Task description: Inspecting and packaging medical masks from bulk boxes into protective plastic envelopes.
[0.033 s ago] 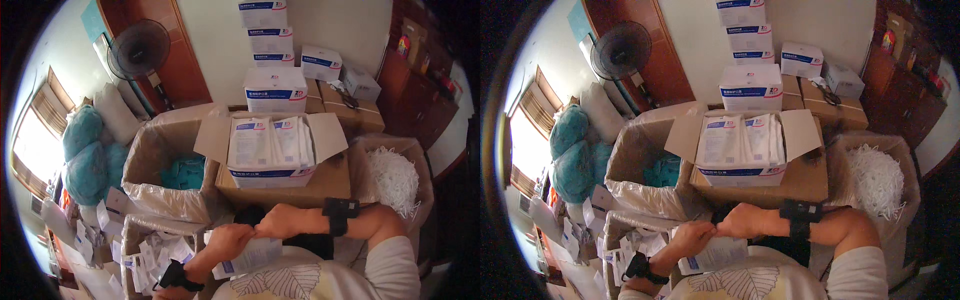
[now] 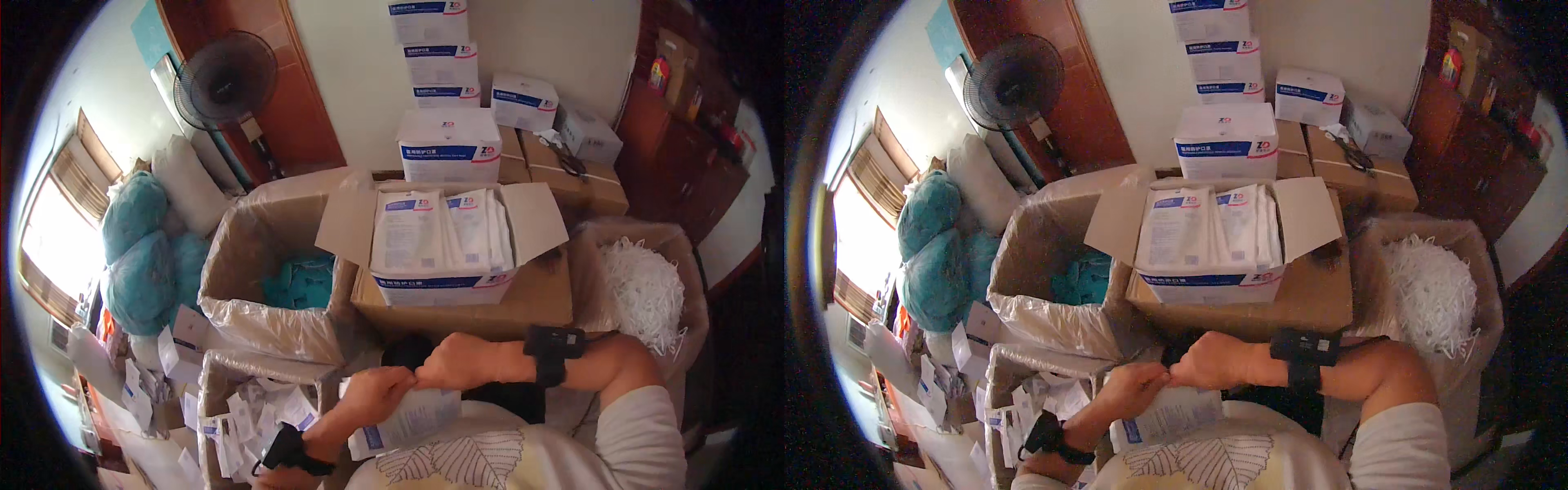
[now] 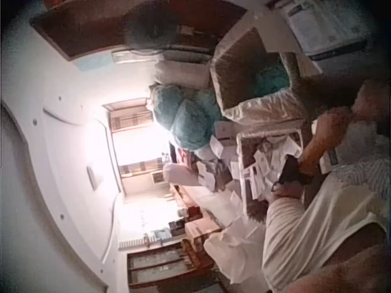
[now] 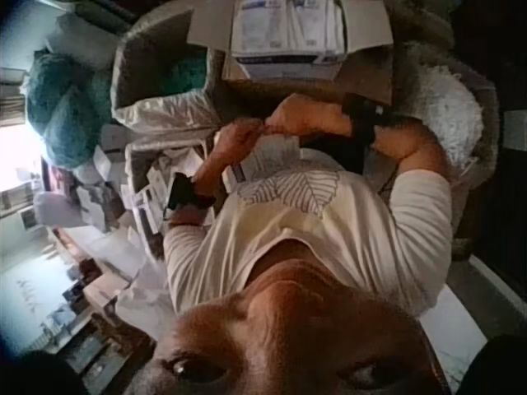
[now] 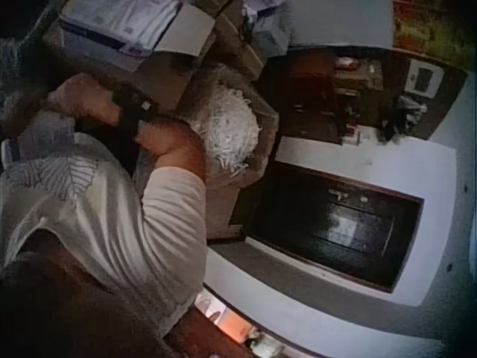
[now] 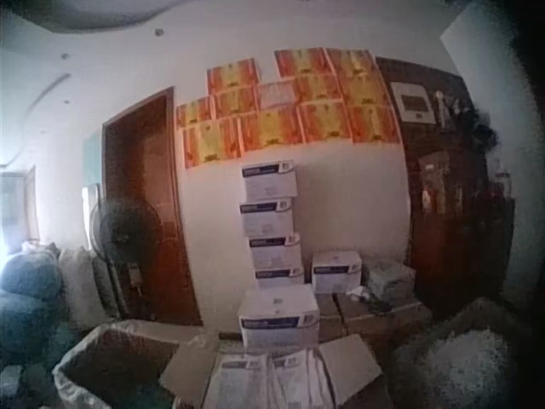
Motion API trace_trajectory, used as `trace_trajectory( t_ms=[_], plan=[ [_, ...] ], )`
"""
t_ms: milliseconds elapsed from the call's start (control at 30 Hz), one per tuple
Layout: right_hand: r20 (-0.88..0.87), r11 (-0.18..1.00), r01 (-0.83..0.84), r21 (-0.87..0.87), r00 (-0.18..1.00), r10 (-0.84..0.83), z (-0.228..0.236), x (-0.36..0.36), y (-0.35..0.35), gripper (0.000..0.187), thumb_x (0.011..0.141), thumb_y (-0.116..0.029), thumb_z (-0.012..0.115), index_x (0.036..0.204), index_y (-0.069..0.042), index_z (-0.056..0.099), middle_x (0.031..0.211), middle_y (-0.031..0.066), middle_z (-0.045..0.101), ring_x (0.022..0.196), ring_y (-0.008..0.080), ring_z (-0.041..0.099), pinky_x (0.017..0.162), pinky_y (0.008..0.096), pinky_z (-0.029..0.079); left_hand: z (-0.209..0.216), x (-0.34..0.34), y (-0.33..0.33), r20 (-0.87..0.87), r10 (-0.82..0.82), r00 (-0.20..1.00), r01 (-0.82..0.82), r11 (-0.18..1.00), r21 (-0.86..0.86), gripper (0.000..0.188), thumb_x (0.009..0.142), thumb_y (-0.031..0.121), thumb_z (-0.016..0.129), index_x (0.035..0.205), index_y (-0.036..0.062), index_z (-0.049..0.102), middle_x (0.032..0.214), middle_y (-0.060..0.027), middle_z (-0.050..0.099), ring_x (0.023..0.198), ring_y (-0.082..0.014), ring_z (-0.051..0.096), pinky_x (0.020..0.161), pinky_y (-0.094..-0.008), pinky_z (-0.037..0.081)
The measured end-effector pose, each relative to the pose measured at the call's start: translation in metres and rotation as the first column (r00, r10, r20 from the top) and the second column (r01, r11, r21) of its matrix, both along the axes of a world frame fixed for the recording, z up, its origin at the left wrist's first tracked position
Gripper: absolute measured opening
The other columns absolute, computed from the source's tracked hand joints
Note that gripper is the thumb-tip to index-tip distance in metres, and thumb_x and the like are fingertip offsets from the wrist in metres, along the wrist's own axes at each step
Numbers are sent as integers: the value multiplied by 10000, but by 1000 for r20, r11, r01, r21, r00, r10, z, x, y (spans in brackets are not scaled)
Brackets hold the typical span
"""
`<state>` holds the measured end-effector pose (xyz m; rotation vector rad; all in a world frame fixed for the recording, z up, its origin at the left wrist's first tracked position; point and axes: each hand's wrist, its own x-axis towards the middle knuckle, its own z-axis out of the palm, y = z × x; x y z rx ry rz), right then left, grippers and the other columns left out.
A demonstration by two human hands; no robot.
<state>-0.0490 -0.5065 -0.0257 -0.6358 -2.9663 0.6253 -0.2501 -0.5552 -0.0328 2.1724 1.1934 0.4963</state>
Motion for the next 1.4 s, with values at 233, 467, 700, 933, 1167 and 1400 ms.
trace_trajectory(
  t_ms=[233, 467, 700, 933, 1167, 1400],
  plan=[
    [-151, 941, -88, 328, 978, 144, -31, 11, -13, 134, 765, -224, 521, 697, -109, 534, 581, 64, 553, 548, 226, 578, 498, 341, 454, -84, 15, -19, 557, 353, 752, 90, 782, -617, 233, 929, 219, 429, 851, 54, 574, 743, 35, 538, 684, -39, 444, 619, -222, 393],
    [-257, 946, -172, 276, 935, 245, -30, 4, -46, 142, 780, -223, 514, 705, -104, 535, 617, 44, 552, 595, 202, 580, 508, 331, 450, -134, 26, -38, 513, 554, 656, 120, 595, -795, 218, 937, 196, 413, 892, 55, 572, 785, 61, 545, 728, -22, 462, 642, -208, 403],
    [-194, 948, 246, 201, 959, -207, -40, 2, -32, 210, 819, -285, 495, 773, -86, 545, 652, 55, 559, 649, 235, 587, 551, 380, 464, -57, 2, 1, 109, 222, 969, -140, 854, -501, 258, 892, 277, 457, 949, 42, 548, 782, -137, 590, 771, -226, 573, 677, -345, 442],
    [-164, 952, 288, -107, 939, -303, -33, -7, -34, 302, 843, -349, 482, 740, -73, 550, 642, 120, 576, 617, 318, 588, 559, 418, 478, -57, 14, -17, -12, 235, 972, -234, 955, -181, 237, 879, 301, 427, 842, 84, 515, 763, -189, 582, 746, -411, 540, 610, -467, 427],
    [-403, 966, 150, -213, 887, -226, -25, 1, -52, 271, 848, -295, 507, 684, -79, 519, 587, 143, 548, 556, 327, 569, 501, 426, 456, -97, 23, -3, 32, 374, 927, -371, 925, -81, 272, 895, 284, 403, 782, 65, 517, 721, -198, 573, 705, -410, 543, 595, -477, 422],
    [-508, 977, 37, -211, 850, -142, -5, 14, -68, 295, 836, -265, 541, 623, -74, 467, 559, 83, 490, 504, 277, 537, 445, 367, 438, -116, 13, 9, 162, 479, 863, -468, 878, -104, 300, 906, 281, 386, 798, 38, 525, 716, -214, 558, 714, -422, 535, 601, -463, 415]
  ],
)
